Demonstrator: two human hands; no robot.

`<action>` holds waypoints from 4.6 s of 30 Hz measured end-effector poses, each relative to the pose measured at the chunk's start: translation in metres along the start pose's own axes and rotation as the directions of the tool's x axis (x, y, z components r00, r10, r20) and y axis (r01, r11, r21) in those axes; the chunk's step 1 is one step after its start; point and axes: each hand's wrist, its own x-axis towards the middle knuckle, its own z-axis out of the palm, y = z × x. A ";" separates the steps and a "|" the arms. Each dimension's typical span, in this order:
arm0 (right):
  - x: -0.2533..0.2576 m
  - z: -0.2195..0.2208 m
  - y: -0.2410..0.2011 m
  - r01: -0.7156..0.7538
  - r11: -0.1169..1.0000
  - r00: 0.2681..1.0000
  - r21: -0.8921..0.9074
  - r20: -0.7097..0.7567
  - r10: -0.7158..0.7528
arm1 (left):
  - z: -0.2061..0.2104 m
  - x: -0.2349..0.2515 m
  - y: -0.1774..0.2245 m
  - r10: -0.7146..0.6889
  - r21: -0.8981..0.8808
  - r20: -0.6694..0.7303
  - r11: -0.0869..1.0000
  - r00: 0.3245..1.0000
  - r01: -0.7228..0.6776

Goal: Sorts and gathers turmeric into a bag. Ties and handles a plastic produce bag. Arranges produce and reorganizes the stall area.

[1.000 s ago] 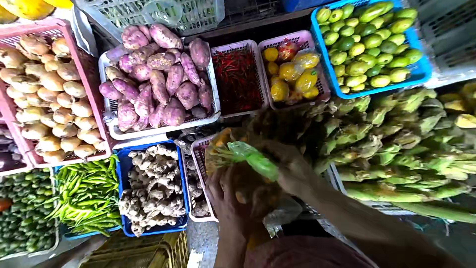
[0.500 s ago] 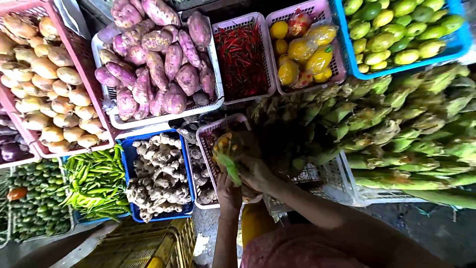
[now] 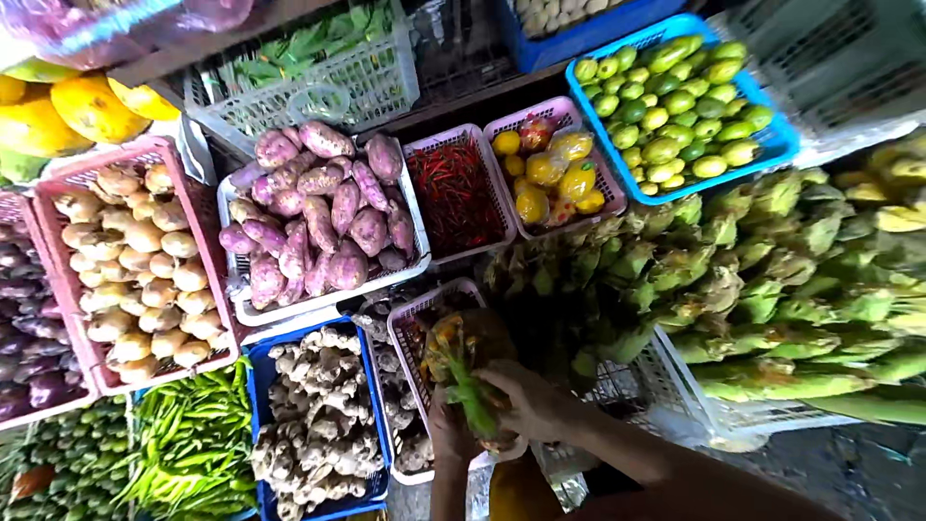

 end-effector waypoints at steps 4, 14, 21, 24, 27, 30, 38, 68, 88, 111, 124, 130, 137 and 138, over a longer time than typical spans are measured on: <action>0.007 -0.011 -0.015 -0.210 0.953 0.950 -0.220 0.184 0.252 | -0.022 0.003 0.001 0.054 -0.056 0.188 0.997 0.981 -0.045; -0.004 -0.013 0.016 -0.078 0.986 0.988 -0.148 0.123 0.097 | -0.008 0.000 -0.002 -0.040 -0.413 0.238 0.900 0.970 0.138; 0.003 0.003 0.003 -0.189 0.962 0.978 -0.197 0.048 0.202 | -0.018 0.000 0.007 -0.133 -0.588 0.347 0.740 0.928 0.326; 0.003 0.007 -0.006 -0.220 0.952 0.974 -0.212 0.011 0.227 | -0.022 -0.002 0.007 -0.103 -0.566 0.368 0.763 0.924 0.311; 0.005 0.012 -0.012 -0.247 0.938 0.965 -0.241 0.030 0.262 | -0.032 -0.001 0.010 -0.104 -0.532 0.407 0.781 0.907 0.328; 0.002 0.011 -0.001 -0.263 0.943 0.965 -0.203 -0.043 0.260 | -0.044 0.001 0.012 -0.143 -0.608 0.314 0.729 0.939 0.314; -0.011 0.021 0.003 -0.047 0.999 0.998 -0.022 -0.040 0.046 | -0.083 0.064 0.021 -0.259 -0.619 0.035 0.753 0.965 0.224; 0.146 -0.044 0.063 -0.351 0.917 0.923 0.190 0.233 0.305 | 0.065 -0.032 -0.026 -0.140 -0.241 -0.174 0.966 0.975 0.095; 0.076 -0.034 0.034 -0.721 0.692 0.663 -0.033 0.256 0.703 | -0.001 -0.033 -0.025 -0.502 -0.588 0.436 0.470 0.747 0.658; 0.081 -0.005 0.067 -0.168 0.962 0.983 -0.215 -0.110 0.147 | -0.004 0.012 -0.021 -0.370 -0.542 0.220 0.723 0.903 0.428; 0.108 -0.012 0.052 -0.049 0.972 0.999 -0.231 0.006 0.052 | -0.023 0.016 -0.021 -0.230 -0.641 0.058 0.737 0.971 0.213; 0.108 -0.019 0.042 0.056 0.971 0.996 -0.233 0.087 -0.036 | -0.046 0.010 0.004 -0.115 -0.277 0.178 0.947 0.977 0.162; 0.113 -0.009 0.032 0.357 0.858 0.874 -0.369 0.456 -0.168 | -0.015 0.009 0.014 -0.186 0.163 -0.024 0.969 0.982 0.187; 0.117 -0.006 0.030 0.346 0.851 0.892 -0.396 0.419 -0.168 | -0.014 0.005 0.012 -0.126 0.132 -0.046 0.983 0.991 0.131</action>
